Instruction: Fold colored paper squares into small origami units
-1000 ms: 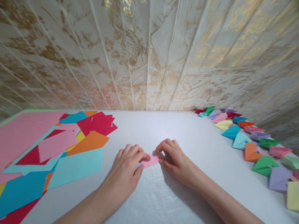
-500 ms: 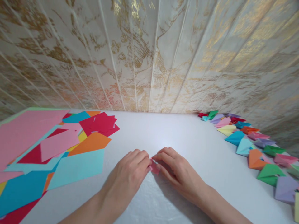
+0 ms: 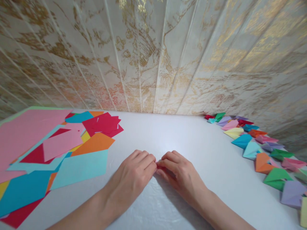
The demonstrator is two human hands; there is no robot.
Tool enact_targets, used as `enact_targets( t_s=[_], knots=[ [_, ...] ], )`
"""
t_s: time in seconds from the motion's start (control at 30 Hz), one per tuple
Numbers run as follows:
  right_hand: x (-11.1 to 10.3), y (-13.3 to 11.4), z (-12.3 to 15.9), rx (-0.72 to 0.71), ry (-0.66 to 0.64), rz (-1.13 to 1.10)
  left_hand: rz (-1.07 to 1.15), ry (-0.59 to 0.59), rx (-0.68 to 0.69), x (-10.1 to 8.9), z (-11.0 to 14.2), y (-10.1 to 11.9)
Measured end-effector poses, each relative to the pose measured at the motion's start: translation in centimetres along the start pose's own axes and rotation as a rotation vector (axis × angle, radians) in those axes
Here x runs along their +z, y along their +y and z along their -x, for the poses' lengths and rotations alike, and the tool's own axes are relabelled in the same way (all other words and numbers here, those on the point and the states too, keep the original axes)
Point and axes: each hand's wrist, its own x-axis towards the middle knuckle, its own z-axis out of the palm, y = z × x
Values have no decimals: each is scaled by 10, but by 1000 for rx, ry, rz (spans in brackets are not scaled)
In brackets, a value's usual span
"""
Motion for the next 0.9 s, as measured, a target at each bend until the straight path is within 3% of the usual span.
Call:
enact_targets(
  t_s=[0.2,0.3,0.37,0.43,0.5,0.6,0.73,0.9],
  knots=[
    [0,-9,3,-109,72,210,-86,224,68,-9,-5,13],
    [-3,-11,2,-75,75,85,106,298,-92,-9,-4,20],
    [-5,-11,2,-44,74,-29,327,255,-316,-6,-2,23],
    [-8,-12,3,12,64,-134,566,130,-521,-3,1,25],
    [-10,-13,4,77,51,-221,768,28,-607,0,2,27],
    [-10,-13,5,105,48,-270,918,12,-600,1,4,29],
    [-10,-13,5,43,75,-268,912,40,-578,1,5,33],
    [-10,-13,8,68,104,-356,899,88,-552,1,7,36]
  ],
)
